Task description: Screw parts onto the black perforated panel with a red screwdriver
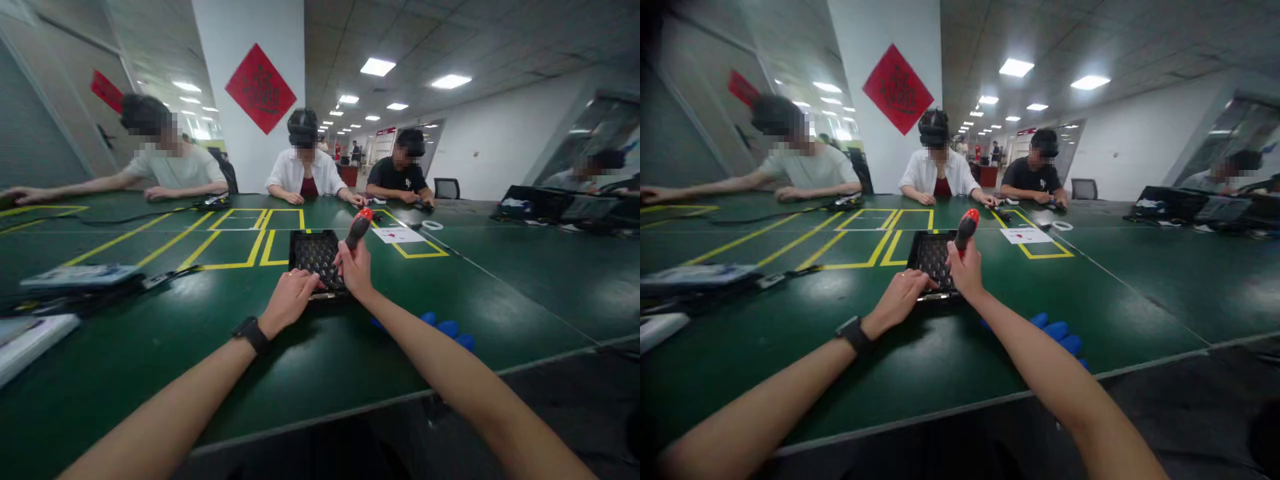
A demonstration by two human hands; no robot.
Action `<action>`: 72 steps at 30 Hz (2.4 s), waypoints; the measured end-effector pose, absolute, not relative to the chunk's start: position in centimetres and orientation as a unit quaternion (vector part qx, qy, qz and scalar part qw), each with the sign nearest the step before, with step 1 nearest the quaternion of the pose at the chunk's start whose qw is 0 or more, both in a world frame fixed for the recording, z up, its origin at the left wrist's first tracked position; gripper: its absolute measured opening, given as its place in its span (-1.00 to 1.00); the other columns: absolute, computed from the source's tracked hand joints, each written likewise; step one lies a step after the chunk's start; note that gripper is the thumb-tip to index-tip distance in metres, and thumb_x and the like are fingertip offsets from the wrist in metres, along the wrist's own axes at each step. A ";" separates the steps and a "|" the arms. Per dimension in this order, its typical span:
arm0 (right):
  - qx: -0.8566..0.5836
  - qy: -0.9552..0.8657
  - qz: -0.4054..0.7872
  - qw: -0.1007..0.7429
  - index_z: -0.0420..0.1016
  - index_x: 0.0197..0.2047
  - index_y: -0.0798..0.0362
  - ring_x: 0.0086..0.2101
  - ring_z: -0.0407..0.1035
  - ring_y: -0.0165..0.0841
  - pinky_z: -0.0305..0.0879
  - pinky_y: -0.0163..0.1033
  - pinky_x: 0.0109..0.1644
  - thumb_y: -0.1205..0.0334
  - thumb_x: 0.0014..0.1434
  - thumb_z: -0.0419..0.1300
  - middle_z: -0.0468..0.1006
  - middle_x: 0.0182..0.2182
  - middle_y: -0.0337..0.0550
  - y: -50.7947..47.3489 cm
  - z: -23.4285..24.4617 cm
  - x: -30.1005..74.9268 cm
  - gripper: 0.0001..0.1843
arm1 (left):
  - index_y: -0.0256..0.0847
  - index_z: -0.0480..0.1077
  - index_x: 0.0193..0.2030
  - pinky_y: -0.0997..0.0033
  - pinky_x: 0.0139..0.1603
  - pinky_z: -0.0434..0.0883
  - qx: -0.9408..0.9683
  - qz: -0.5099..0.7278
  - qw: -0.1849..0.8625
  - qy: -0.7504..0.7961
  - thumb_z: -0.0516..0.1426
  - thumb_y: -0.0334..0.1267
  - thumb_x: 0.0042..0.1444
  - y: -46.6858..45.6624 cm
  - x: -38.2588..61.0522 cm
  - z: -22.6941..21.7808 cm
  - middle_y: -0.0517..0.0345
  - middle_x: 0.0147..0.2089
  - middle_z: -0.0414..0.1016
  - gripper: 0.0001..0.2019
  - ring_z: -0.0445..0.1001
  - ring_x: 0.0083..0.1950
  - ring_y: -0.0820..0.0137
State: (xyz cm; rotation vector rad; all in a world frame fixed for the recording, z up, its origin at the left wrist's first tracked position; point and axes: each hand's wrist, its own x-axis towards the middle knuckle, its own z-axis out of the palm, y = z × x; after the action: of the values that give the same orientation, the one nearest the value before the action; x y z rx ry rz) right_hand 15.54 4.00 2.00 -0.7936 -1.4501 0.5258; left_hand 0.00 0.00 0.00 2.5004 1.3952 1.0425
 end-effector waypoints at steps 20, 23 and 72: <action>-0.329 -0.503 0.322 0.731 0.19 -0.30 0.04 -0.78 0.13 -0.57 0.04 -0.47 -0.75 -0.08 0.14 0.00 0.33 -0.69 -0.41 5.9 2.3 16.4 -0.68 | -0.13 0.51 -0.30 0.34 -0.13 0.20 0.814 0.344 0.053 0.465 -0.24 -0.10 0.27 -0.3 -0.1 0.1 0.15 -0.29 0.47 -0.49 0.34 -0.23 0.38; -0.332 -0.489 0.328 0.737 0.19 -0.29 0.04 -0.78 0.15 -0.55 0.05 -0.46 -0.75 -0.08 0.14 0.00 0.34 -0.69 -0.40 6.1 2.2 16.5 -0.67 | -0.13 0.52 -0.26 0.33 -0.13 0.20 0.815 0.340 0.050 0.466 -0.24 -0.09 0.26 -0.3 -0.1 0.1 0.15 -0.29 0.47 -0.50 0.34 -0.22 0.37; -0.304 -0.489 0.535 0.618 0.11 -0.23 0.03 -0.78 0.19 -0.51 0.07 -0.46 -0.74 0.08 0.12 0.03 0.39 -0.70 -0.40 8.2 0.5 16.3 -0.76 | -0.27 0.35 -0.02 0.17 0.12 0.27 0.618 0.489 0.163 0.594 -0.09 -0.45 -0.05 9.3 -4.6 -4.0 -0.02 0.00 0.42 -0.56 0.34 0.06 0.26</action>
State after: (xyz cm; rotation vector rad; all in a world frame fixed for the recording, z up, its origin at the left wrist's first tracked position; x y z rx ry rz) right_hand 16.25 8.21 0.54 -0.7002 -1.1255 1.2305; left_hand -4.61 9.30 -3.96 1.7615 1.6933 1.3941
